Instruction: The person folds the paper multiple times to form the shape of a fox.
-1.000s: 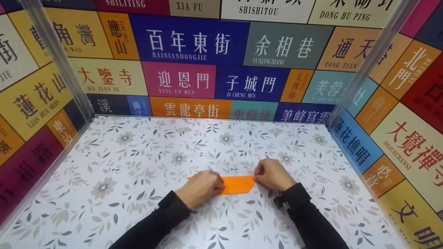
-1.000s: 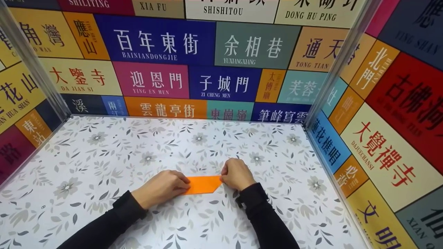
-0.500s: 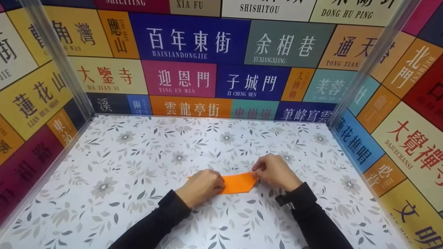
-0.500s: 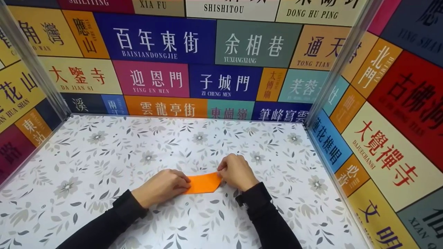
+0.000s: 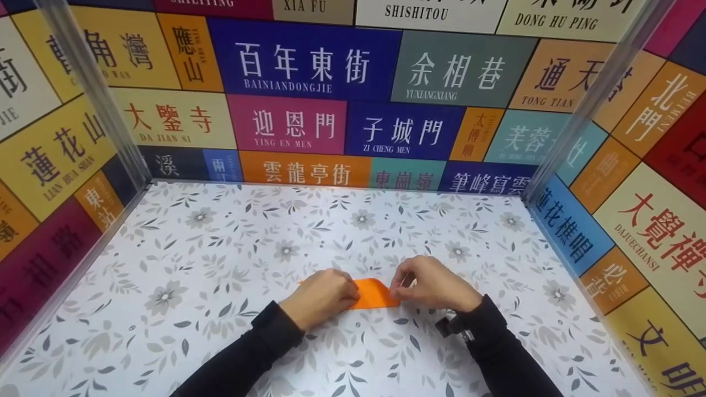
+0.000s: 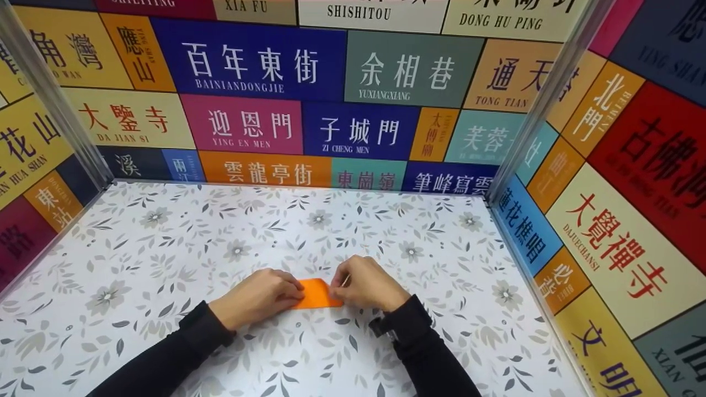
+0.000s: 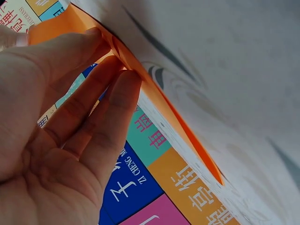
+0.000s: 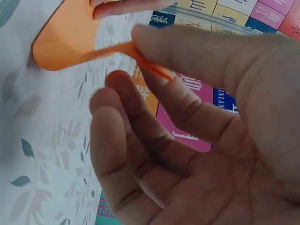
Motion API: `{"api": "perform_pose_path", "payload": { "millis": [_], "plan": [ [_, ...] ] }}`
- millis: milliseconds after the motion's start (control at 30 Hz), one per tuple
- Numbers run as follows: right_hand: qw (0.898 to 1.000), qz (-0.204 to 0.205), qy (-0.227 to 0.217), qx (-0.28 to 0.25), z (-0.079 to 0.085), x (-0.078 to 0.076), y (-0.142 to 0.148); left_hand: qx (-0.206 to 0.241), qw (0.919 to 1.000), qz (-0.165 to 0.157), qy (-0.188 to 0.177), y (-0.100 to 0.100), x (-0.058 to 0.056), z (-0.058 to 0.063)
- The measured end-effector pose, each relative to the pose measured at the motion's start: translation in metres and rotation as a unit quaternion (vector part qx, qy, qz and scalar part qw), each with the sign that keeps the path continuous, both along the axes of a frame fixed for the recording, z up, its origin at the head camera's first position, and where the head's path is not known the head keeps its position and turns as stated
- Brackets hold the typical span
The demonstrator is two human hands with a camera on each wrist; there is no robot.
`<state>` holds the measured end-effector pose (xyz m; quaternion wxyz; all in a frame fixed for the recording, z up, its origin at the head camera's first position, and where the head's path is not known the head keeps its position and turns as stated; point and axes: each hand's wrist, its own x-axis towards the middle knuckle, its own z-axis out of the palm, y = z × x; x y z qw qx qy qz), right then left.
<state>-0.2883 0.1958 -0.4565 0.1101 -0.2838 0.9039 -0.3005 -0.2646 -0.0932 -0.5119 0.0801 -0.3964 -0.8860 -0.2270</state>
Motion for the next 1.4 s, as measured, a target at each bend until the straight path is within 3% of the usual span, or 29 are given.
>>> {"api": "perform_pose_path", "payload": {
  "millis": [267, 500, 600, 933, 1400],
  "plan": [
    [0.998, 0.051, 0.001, -0.026, -0.009, 0.007, -0.005, 0.006, 0.9999, 0.003, 0.011, -0.003, 0.002, 0.000],
    [0.996, 0.069, -0.012, -0.056, -0.021, 0.014, -0.005, 0.004, 1.0000, 0.002, 0.005, -0.002, 0.001, -0.001],
    [0.995, 0.077, 0.002, -0.065, -0.028, 0.017, -0.004, 0.002, 1.0000, 0.004, 0.001, -0.002, 0.000, -0.001],
    [0.991, 0.104, 0.070, -0.050, -0.041, 0.031, -0.009, -0.004, 0.9999, 0.011, 0.001, -0.002, 0.000, 0.000],
    [0.990, 0.098, 0.097, -0.017, -0.049, 0.039, -0.022, -0.029, 0.9993, 0.010, 0.020, -0.003, 0.000, 0.000]
  ]
}}
